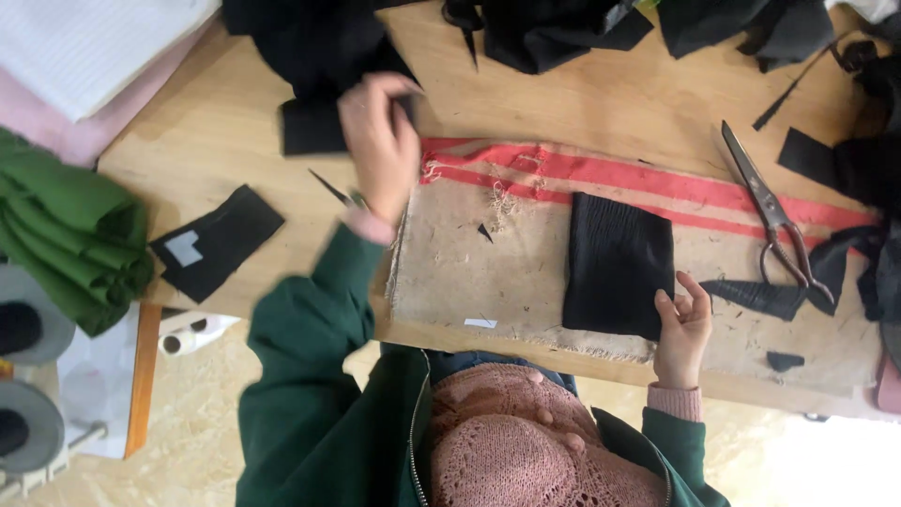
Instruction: Cutting black fabric with scissors and folding the pieces on a work table
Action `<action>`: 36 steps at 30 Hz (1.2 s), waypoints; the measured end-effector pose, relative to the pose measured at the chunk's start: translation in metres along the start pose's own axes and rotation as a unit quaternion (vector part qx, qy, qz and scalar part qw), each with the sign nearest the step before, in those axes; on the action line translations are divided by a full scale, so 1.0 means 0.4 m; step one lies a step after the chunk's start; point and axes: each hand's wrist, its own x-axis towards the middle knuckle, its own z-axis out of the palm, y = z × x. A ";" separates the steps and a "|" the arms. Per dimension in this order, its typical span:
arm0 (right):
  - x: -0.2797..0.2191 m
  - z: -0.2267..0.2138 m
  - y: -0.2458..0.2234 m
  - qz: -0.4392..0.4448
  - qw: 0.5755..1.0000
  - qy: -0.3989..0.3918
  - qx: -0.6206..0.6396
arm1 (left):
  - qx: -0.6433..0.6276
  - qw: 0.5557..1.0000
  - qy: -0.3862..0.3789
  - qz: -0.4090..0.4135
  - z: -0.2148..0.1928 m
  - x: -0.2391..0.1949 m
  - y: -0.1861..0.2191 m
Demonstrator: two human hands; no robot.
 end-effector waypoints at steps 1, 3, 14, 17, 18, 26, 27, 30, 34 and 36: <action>-0.005 -0.008 0.013 -0.016 1.000 0.005 0.002 | -0.067 0.998 -0.003 0.017 -0.009 -0.022 0.071; -0.012 -0.024 0.042 -0.031 0.999 0.017 0.002 | -0.139 0.990 -0.009 0.033 -0.006 -0.061 0.148; -0.029 -0.024 -0.019 0.015 0.999 -0.031 -0.003 | 0.088 0.937 0.314 -0.126 0.086 0.111 -0.705; -0.032 -0.011 -0.003 0.017 0.999 -0.039 0.005 | 0.059 0.916 0.394 -0.045 -0.011 0.219 -0.550; -0.035 -0.004 -0.033 0.018 0.999 -0.033 0.004 | 0.053 0.918 0.391 -0.045 0.062 0.237 -0.394; -0.045 -0.112 -0.013 -0.023 0.977 0.048 0.209 | 0.202 0.932 -0.231 0.193 0.554 0.108 0.010; -0.050 -0.129 -0.055 -0.023 0.976 0.057 0.207 | 0.195 0.932 -0.234 0.198 0.600 0.113 -0.026; -0.043 -0.189 -0.137 -0.015 0.970 0.087 0.228 | 0.224 0.938 -0.101 0.243 0.664 0.123 -0.043; 0.031 -0.249 -0.157 -0.111 0.964 0.169 0.174 | 0.077 0.957 -0.161 0.230 0.476 0.070 0.142; 0.071 -0.280 -0.159 -0.159 0.956 0.213 0.125 | 0.073 0.937 -0.185 0.288 0.357 -0.030 0.242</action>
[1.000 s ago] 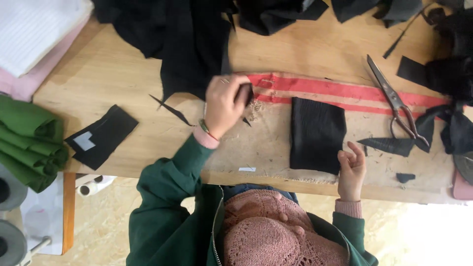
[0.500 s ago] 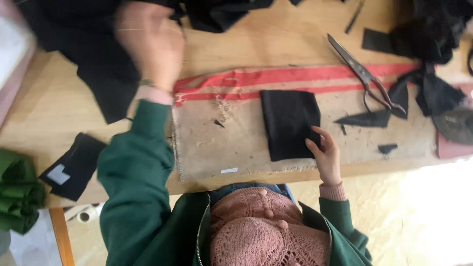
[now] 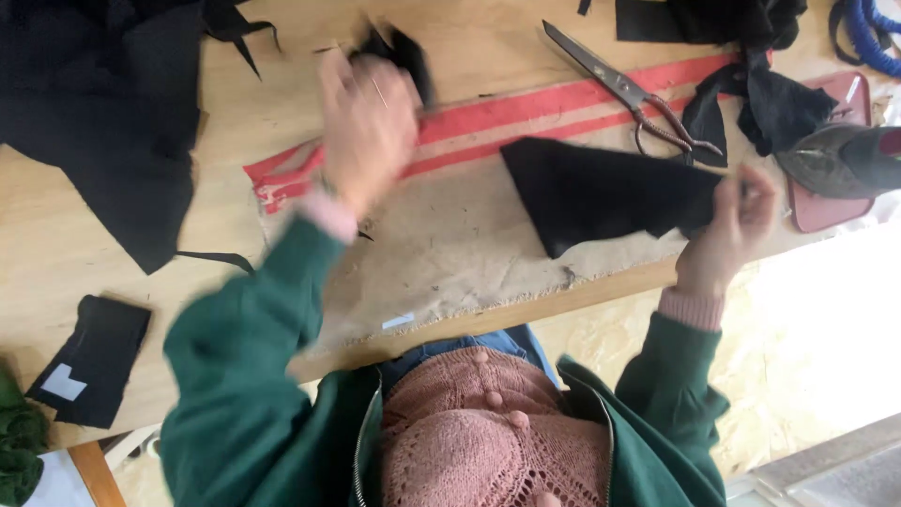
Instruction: Cutting black fabric with scissors and folding the pieces on a work table
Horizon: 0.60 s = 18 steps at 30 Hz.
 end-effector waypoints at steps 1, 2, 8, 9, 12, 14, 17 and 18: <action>0.021 -0.011 0.014 -0.102 0.987 0.051 -0.112 | 0.006 0.997 -0.061 0.037 -0.059 -0.048 0.078; 0.041 -0.021 0.028 -0.201 0.949 0.097 -0.222 | 0.011 0.990 -0.120 0.075 -0.118 -0.097 0.155; 0.028 0.010 0.197 -0.256 0.916 -0.072 -0.302 | -0.165 0.962 -0.161 -0.145 -0.127 -0.346 0.236; -0.010 0.070 0.172 -0.256 0.916 -0.076 -0.300 | -0.163 0.962 -0.160 -0.149 -0.121 -0.338 0.235; -0.088 0.230 0.108 -0.220 0.889 -0.267 -0.299 | -0.245 0.908 -0.028 -0.338 -0.078 -0.315 0.210; -0.085 0.309 0.084 -0.178 0.884 -0.350 -0.253 | -0.177 0.938 0.055 -0.294 -0.010 -0.306 0.170; -0.020 0.417 0.152 -0.160 0.880 -0.382 -0.232 | -0.157 0.961 0.014 -0.228 0.026 -0.249 0.117; -0.005 0.446 0.184 -0.162 0.879 -0.384 -0.231 | -0.155 0.961 0.016 -0.229 0.037 -0.239 0.114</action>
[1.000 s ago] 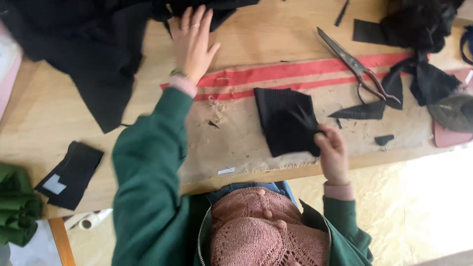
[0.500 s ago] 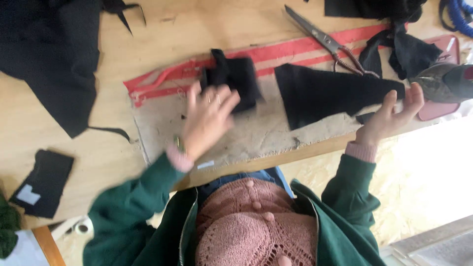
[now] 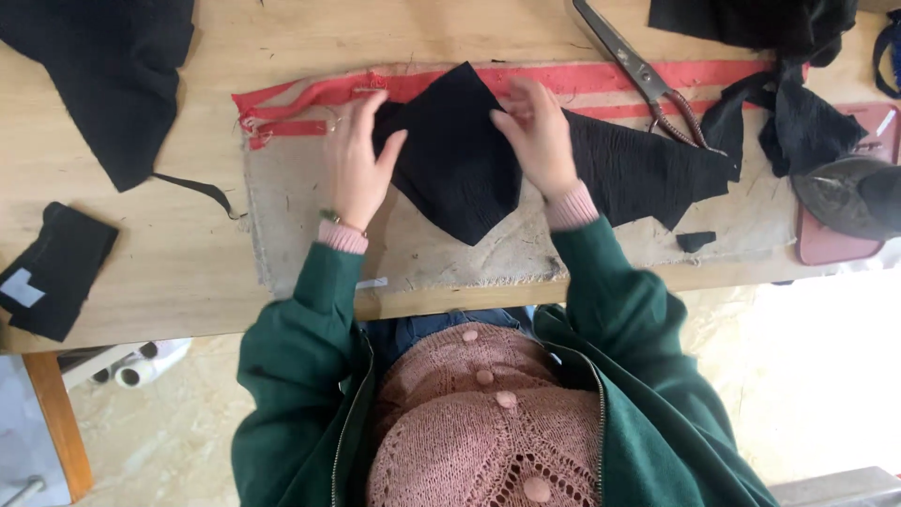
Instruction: Cutting black fabric with scissors and folding the pieces on a work table
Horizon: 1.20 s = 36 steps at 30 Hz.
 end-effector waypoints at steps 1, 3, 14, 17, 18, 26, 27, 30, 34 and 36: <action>0.024 0.027 0.025 0.011 1.000 0.000 -0.025 | 0.061 0.997 -0.038 0.001 0.009 0.009 -0.001; 0.062 0.073 0.059 0.020 0.999 0.001 -0.049 | 0.123 0.990 -0.073 0.002 0.029 0.020 -0.002; 0.103 -0.220 -0.226 -0.183 0.983 0.000 0.029 | -0.039 0.996 -0.072 0.020 -0.037 0.098 0.032; 0.052 -0.309 -0.271 -0.213 0.976 0.049 0.008 | 0.017 0.986 0.037 0.159 -0.233 0.103 0.112; 0.022 -0.313 -0.258 -0.211 0.976 0.051 0.007 | 0.016 0.986 0.035 0.161 -0.255 0.079 0.118; -0.212 -0.164 -0.030 -0.077 0.995 -0.058 0.007 | 0.133 0.977 0.016 0.163 -0.155 -0.253 0.018; -0.243 -0.149 -0.027 -0.076 0.995 -0.060 0.008 | 0.134 0.978 0.015 0.161 -0.138 -0.289 0.015; -0.319 -0.115 -0.021 0.010 1.000 -0.001 -0.020 | 0.105 0.993 -0.020 0.058 -0.115 -0.360 0.013; -0.379 -0.101 -0.026 0.091 0.993 0.044 -0.055 | 0.102 0.991 0.045 -0.074 -0.167 -0.345 0.026; -0.377 -0.085 -0.025 0.104 0.990 0.058 -0.070 | 0.104 0.985 0.069 -0.117 -0.160 -0.326 0.008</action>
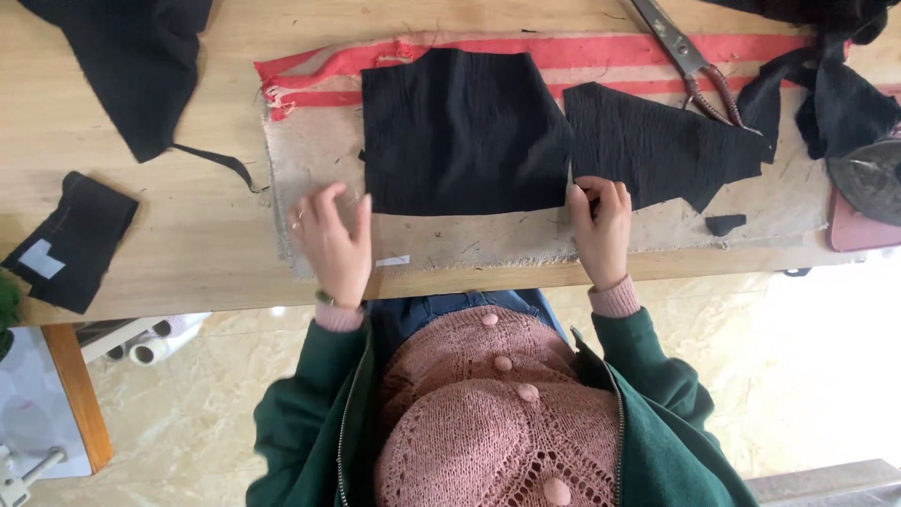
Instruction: Cutting black fabric with scissors and folding the pieces on a work table
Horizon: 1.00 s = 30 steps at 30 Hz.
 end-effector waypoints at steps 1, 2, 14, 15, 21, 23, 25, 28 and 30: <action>0.007 0.015 0.001 -0.016 0.999 0.016 -0.034 | 0.021 1.000 -0.011 -0.002 0.026 0.008 -0.013; 0.014 0.029 0.002 -0.032 0.997 0.032 -0.068 | 0.043 0.999 -0.022 -0.005 0.050 0.016 -0.026; 0.023 0.004 -0.044 0.149 0.968 -0.050 0.194 | -0.265 0.930 -0.174 -0.189 -0.035 0.055 0.032; 0.009 -0.012 -0.039 0.150 0.968 -0.048 0.193 | -0.266 0.929 -0.175 -0.187 -0.055 0.036 0.017; -0.008 -0.051 -0.065 0.118 0.963 -0.244 -0.012 | -0.022 0.942 -0.312 -0.123 -0.116 -0.011 -0.036; 0.014 -0.023 -0.025 0.029 0.991 -0.125 -0.035 | 0.082 0.979 -0.184 -0.023 -0.096 -0.013 -0.032; 0.078 0.004 -0.035 -0.011 0.995 -0.090 -0.027 | 0.062 0.985 -0.160 0.004 -0.066 0.047 0.012; 0.183 0.049 -0.054 -0.075 0.995 -0.071 0.008 | 0.040 0.990 -0.108 0.081 0.015 0.136 0.023; 0.231 0.093 -0.034 -0.096 0.991 -0.084 0.033 | 0.038 0.987 -0.083 0.134 0.068 0.177 0.014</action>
